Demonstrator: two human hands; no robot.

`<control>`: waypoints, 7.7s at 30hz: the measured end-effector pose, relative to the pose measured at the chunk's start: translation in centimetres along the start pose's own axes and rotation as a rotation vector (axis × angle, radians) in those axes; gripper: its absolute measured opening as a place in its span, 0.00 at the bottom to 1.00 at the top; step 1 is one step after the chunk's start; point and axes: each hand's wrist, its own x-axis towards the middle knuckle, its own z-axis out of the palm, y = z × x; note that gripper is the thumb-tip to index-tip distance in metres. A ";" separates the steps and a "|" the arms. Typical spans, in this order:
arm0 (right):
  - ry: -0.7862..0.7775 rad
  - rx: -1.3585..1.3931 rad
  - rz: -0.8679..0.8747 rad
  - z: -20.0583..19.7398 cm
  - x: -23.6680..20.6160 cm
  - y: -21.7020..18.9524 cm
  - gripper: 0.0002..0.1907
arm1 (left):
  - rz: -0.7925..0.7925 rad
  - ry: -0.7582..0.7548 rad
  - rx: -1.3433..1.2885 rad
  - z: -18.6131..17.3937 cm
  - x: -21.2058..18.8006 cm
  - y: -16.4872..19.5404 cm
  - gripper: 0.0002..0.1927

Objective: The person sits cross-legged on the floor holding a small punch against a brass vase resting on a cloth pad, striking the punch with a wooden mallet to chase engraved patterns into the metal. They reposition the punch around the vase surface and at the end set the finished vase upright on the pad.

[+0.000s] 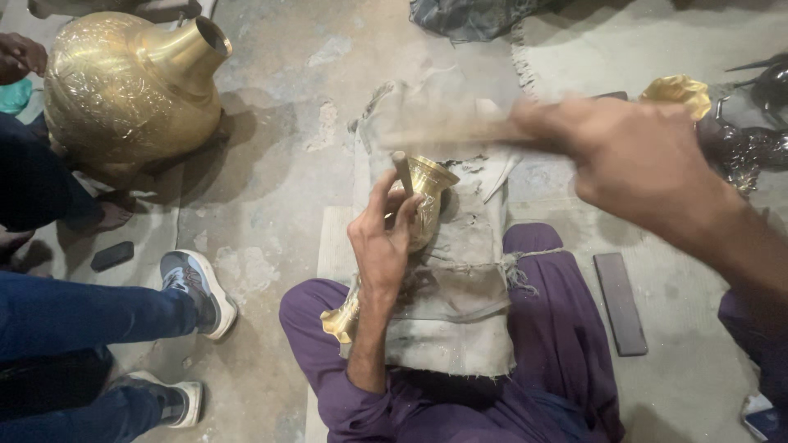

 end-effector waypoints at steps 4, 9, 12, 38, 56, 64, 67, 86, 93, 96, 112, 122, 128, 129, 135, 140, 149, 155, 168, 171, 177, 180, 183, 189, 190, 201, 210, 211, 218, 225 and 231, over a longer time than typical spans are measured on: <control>0.087 -0.432 -0.058 0.2 -0.2 0.1 0.31 | -0.016 0.027 -0.043 0.1 0.0 0.2 0.25; 0.167 -0.332 -0.025 -0.4 0.1 0.0 0.25 | -0.043 0.043 -0.036 0.3 -0.1 0.3 0.25; 0.350 0.021 -0.107 -1.5 0.3 -0.2 0.25 | -0.004 0.059 0.014 0.3 0.0 0.2 0.23; 0.207 0.072 -0.092 -0.3 -0.1 0.1 0.31 | 0.016 -0.023 -0.017 0.0 0.1 -0.6 0.23; 0.181 -0.292 -0.109 -2.2 0.3 -0.4 0.27 | -0.027 0.021 0.027 0.4 0.4 0.0 0.24; 0.193 -0.359 -0.080 -1.5 0.1 -0.5 0.27 | -0.004 -0.011 -0.018 0.2 0.4 -0.2 0.24; 0.203 0.048 -0.020 -1.1 0.1 -0.3 0.30 | -0.030 -0.021 -0.018 0.3 0.5 -0.2 0.24; 0.219 -0.066 -0.020 -0.7 -0.5 0.4 0.27 | -0.004 -0.005 -0.036 0.3 0.3 -0.6 0.24; 0.085 -0.330 0.005 -1.0 -0.2 0.2 0.23 | -0.021 -0.022 0.037 0.7 0.5 -1.1 0.26; 0.085 0.363 0.189 -0.6 -0.3 0.1 0.32 | 0.010 -0.026 -0.018 0.5 0.3 -1.4 0.25; 0.235 -0.255 -0.083 -1.6 -0.4 -0.4 0.26 | 0.005 0.013 -0.007 0.6 0.4 -0.4 0.24; 0.048 -0.047 0.065 3.4 -0.7 1.2 0.30 | 0.154 0.163 -0.175 -2.1 -1.9 -2.2 0.16; 0.174 0.661 0.082 7.7 0.5 -0.8 0.28 | -0.181 0.399 -0.332 -7.3 -7.9 -4.6 0.19; 0.151 0.691 0.107 8.3 1.2 -1.3 0.30 | -0.244 0.415 -0.383 -7.6 -8.7 -5.0 0.20; 0.116 1.069 0.026 9.8 4.5 -4.2 0.25 | -0.273 0.497 -0.575 -6.3 -10.1 -7.8 0.28; -0.006 1.343 0.082 8.9 5.5 -4.8 0.37 | -0.302 0.517 -0.542 -5.3 -9.3 -8.4 0.28; 0.148 1.008 0.107 7.5 7.0 -6.1 0.34 | -0.419 0.521 -0.596 -6.2 -7.2 -8.7 0.33; 0.194 0.894 0.081 7.4 7.8 -6.2 0.31 | -0.433 0.482 -0.559 -6.4 -6.7 -8.8 0.35; 0.093 0.753 0.200 7.5 8.4 -6.4 0.30 | -0.398 0.410 -0.434 -7.0 -6.8 -9.0 0.32; 0.237 0.785 0.129 8.3 7.4 -6.1 0.31 | -0.350 0.492 -0.300 -7.3 -7.4 -8.1 0.29; 0.117 1.386 0.262 10.2 0.0 -6.4 0.20 | -0.252 0.407 -0.323 -6.6 -8.1 -4.5 0.28; 0.113 1.604 0.193 12.2 -4.4 -7.6 0.15 | -0.220 0.273 -0.283 -5.0 -7.2 -3.6 0.28; 0.151 1.742 0.032 14.9 -6.6 -9.5 0.14 | -0.162 0.227 -0.385 -3.6 -6.3 -3.4 0.28; 0.097 1.489 0.139 15.0 -5.7 -8.6 0.10 | -0.175 0.274 -0.360 -3.9 -7.3 -4.4 0.29; 0.095 1.388 0.260 14.3 -4.7 -8.1 0.11 | -0.185 0.282 -0.338 -4.2 -7.6 -4.7 0.29; 0.208 1.269 0.191 9.4 5.1 -6.0 0.17 | -0.220 0.301 -0.352 -4.8 -8.3 -6.8 0.29; 0.329 1.004 0.164 9.7 5.6 -6.7 0.23 | -0.248 0.284 -0.327 -5.4 -7.1 -7.4 0.28; 0.328 0.999 0.164 9.9 5.5 -6.6 0.25 | -0.255 0.277 -0.340 -5.4 -7.0 -7.3 0.28; 0.194 1.154 0.189 10.1 3.0 -4.5 0.30 | -0.349 0.231 -0.537 -4.4 -6.2 -5.5 0.31; 0.045 0.778 0.317 7.3 -1.1 -2.4 0.30 | -0.372 0.220 -0.724 -1.2 -3.3 -5.0 0.35; 0.085 0.635 -0.084 3.9 -4.1 -2.3 0.36 | -0.217 0.235 -0.570 0.7 -3.3 -4.4 0.33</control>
